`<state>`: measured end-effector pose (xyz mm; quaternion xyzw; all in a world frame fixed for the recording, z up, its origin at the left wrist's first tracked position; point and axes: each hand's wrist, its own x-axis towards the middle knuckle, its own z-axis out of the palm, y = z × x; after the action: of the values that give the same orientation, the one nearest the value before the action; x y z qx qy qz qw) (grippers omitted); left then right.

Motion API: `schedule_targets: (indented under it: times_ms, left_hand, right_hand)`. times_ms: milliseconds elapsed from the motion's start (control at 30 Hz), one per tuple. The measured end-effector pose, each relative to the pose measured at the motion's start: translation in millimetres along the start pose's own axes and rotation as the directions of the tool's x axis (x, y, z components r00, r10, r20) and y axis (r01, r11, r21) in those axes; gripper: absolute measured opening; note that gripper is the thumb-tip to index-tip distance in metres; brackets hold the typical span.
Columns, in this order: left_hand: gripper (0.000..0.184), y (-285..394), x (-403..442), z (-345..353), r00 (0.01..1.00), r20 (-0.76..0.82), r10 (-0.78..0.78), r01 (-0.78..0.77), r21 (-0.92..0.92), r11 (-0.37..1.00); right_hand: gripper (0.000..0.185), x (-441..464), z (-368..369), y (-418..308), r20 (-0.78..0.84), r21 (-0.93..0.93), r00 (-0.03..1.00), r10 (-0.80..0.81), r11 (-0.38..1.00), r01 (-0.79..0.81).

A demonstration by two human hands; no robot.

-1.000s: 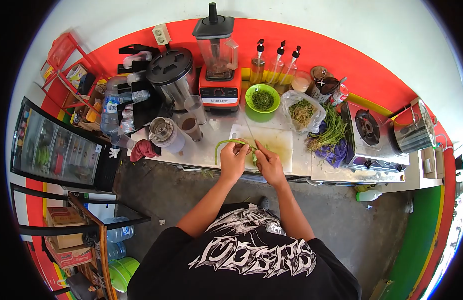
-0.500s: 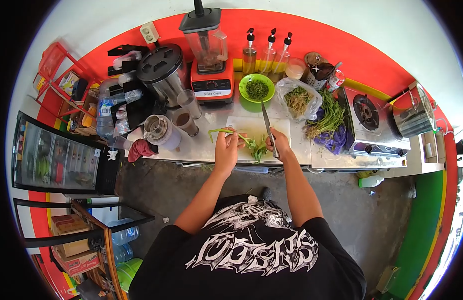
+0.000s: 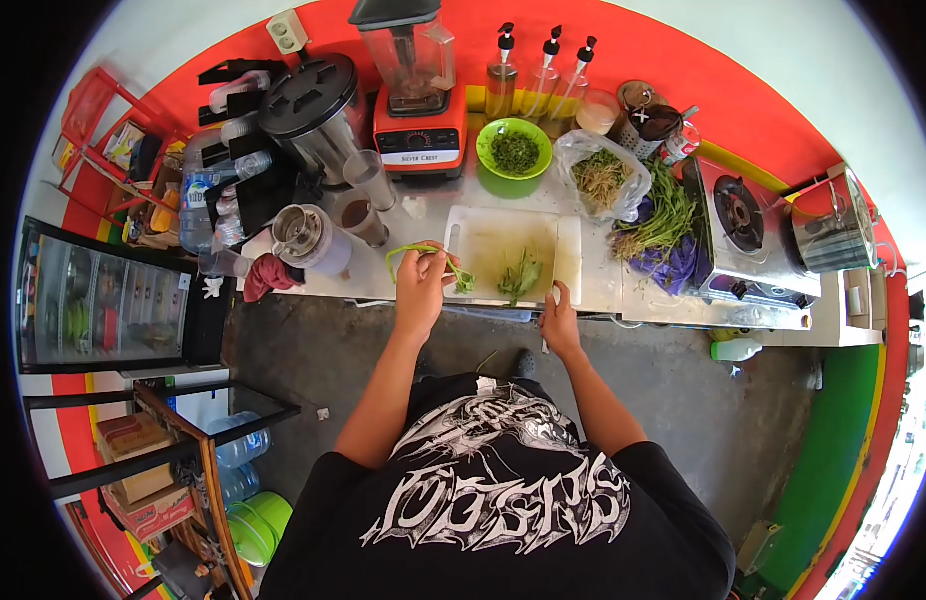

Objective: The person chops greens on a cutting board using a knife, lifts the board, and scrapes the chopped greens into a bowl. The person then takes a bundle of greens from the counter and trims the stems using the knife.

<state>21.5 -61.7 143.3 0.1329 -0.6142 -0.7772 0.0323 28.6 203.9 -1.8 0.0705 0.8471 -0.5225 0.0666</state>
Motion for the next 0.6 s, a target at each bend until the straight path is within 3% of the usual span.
schedule_targets:
  times_ms: [167,267,400,600]
  left_hand:
    - [0.017,7,0,-16,1.000,0.030,0.003,-0.005,0.062,0.998]
    - [0.019,13,1,-28,1.000,-0.007,-0.014,0.015,0.093,0.996]
    - [0.018,12,0,-44,0.998,-0.056,-0.003,0.008,0.081,0.997]
    - [0.014,13,6,-36,1.000,-0.005,0.011,-0.010,0.063,0.998]
  right_hand:
    - [0.045,0,49,-9,0.018,0.051,1.000,-0.011,0.999,0.010]
    - [0.044,5,80,-23,-0.103,-0.110,0.990,-0.097,0.990,0.085]
    - [0.043,11,106,-51,-0.145,-0.098,0.989,-0.039,0.995,0.025]
    - [0.042,31,128,-70,-0.060,-0.165,0.996,-0.071,0.984,0.060]
